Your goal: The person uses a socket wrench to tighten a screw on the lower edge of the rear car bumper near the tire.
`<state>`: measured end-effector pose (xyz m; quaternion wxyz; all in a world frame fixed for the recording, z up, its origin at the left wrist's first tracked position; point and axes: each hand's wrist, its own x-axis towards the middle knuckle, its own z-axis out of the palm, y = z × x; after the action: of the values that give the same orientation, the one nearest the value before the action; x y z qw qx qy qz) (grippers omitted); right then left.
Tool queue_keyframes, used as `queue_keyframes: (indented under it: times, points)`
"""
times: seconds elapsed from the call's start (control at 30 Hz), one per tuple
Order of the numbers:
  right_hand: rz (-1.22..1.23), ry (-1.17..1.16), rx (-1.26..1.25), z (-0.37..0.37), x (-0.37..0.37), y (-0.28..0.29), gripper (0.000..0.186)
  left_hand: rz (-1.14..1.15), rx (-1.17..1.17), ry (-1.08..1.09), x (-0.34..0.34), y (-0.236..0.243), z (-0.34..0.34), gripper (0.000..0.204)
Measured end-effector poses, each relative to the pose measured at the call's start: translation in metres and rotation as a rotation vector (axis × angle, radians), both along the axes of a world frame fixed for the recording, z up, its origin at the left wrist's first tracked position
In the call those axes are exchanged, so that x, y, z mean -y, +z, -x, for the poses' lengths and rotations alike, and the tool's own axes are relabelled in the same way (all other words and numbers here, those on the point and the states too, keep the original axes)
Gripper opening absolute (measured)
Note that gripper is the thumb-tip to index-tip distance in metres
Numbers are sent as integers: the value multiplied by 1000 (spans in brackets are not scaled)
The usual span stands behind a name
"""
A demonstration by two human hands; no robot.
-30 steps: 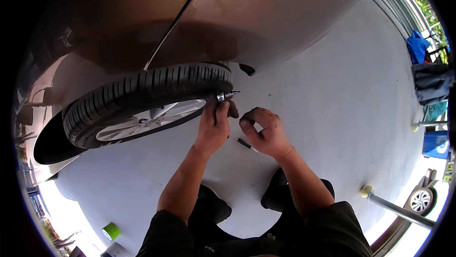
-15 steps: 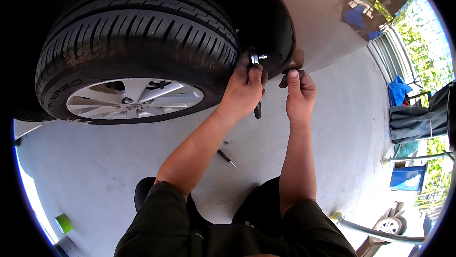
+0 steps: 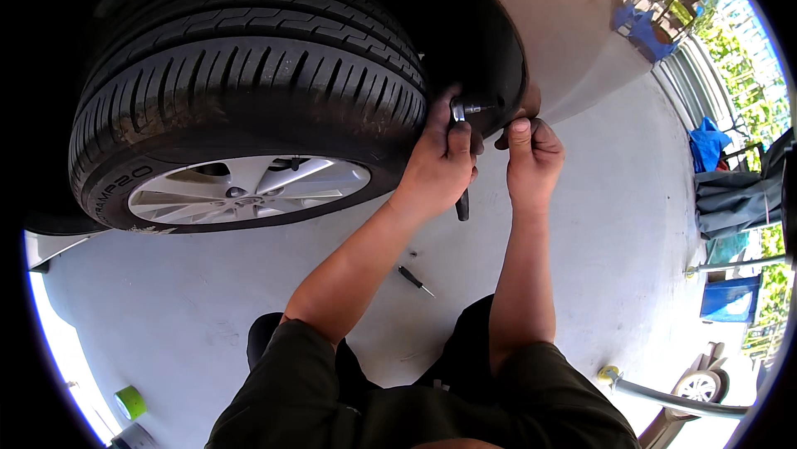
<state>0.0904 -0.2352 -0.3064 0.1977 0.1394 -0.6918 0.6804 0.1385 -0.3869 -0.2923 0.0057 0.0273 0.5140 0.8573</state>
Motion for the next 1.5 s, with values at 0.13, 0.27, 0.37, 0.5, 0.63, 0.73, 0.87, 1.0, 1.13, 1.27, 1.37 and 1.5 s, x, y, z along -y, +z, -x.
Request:
queue_keyframes:
  times: [0.13,0.27,0.37,0.5,0.63,0.73,0.87,1.0,1.13,1.27,1.37,1.5]
  points:
    - [17,41,-5,3,-3,-1,37,30,11,11,-4,0,2,47]
    - [35,62,-12,3,-5,-1,36,-65,40,14,-8,4,2,43]
    - [-23,-39,8,0,-3,-1,37,-143,105,29,-9,6,-1,43]
    - [14,-47,31,-3,-1,0,38,-129,113,59,-12,7,-1,42]
    - [-9,-44,38,-3,-1,0,41,-124,126,92,-14,7,1,41]
    - [-13,-42,26,-2,-2,-1,41,-141,139,82,-14,8,2,40]
    - [-12,-64,18,-1,-3,-3,40,-172,137,81,-13,8,2,39]
    - [4,-29,12,-1,-2,-3,40,-169,139,79,-14,7,4,38]
    - [-1,-28,7,0,-2,-3,39,-116,133,84,-14,6,5,37]
    - [9,-25,-14,0,-2,-4,39,-4,57,98,-14,3,4,38]
    - [22,-39,3,1,-1,-5,39,67,36,105,-14,0,4,38]
    - [53,-35,-11,2,0,-5,42,117,44,116,-14,-3,4,38]
